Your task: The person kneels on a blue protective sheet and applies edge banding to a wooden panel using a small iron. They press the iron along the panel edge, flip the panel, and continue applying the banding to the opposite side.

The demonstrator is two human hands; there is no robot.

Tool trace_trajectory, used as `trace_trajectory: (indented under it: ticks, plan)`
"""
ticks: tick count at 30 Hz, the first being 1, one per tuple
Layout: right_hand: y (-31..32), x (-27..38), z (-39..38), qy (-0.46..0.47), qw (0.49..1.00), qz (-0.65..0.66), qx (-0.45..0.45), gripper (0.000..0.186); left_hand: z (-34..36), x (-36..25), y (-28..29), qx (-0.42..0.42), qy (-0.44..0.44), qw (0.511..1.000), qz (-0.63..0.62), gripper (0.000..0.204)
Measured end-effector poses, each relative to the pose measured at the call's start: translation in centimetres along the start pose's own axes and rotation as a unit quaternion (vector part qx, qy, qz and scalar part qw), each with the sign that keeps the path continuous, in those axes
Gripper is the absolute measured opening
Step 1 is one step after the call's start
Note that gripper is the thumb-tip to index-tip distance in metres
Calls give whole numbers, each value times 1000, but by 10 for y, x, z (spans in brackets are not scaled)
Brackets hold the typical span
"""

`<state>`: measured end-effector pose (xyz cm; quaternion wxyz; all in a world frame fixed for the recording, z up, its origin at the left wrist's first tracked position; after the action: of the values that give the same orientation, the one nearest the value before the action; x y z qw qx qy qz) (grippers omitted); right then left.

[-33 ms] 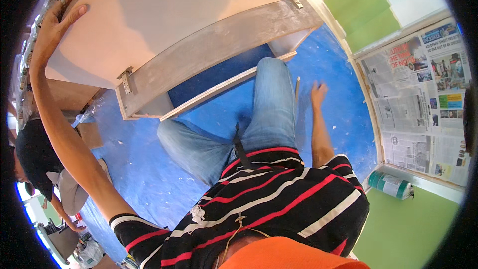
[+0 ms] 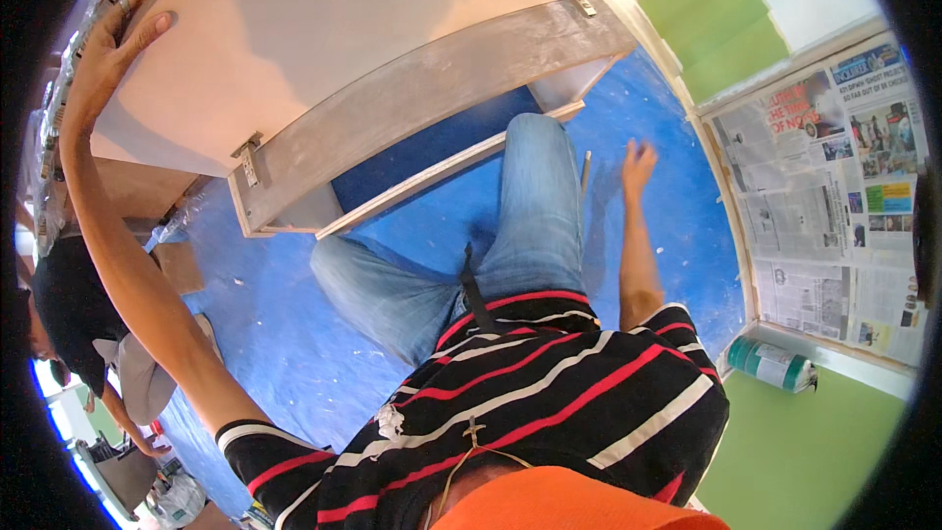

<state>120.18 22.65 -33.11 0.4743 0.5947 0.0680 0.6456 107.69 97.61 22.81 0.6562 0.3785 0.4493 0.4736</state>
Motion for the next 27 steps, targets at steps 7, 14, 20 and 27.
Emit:
trace_trajectory:
  ticks: [7, 14, 20, 27]
  plan:
    - [44, 284, 155, 137, 947, 244, 155, 81, 9, -9, -2, -9, 4, 1000, -6, 68]
    - [-16, 373, 164, 171, 838, 70, 512, 103, 19, 11, -2, 34, 40, 995, -87, 71]
    - [-17, 372, 169, 183, 833, 60, 519, 79, 32, 27, 0, 55, 83, 994, -42, 76]
    - [1, 391, 155, 171, 828, 95, 525, 82, 28, 43, 2, 33, 86, 995, -24, 80]
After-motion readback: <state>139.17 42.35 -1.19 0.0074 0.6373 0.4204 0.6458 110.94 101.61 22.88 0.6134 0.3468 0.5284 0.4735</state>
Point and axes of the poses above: each hand's wrist, its own z-axis towards the middle knuckle, its own y-axis out of the back of the hand, x = y × z, the point moved 4 cm from there along z, towards the middle knuckle, and after that the axes turned 11 degrees about -y, right-handed, at the moved point
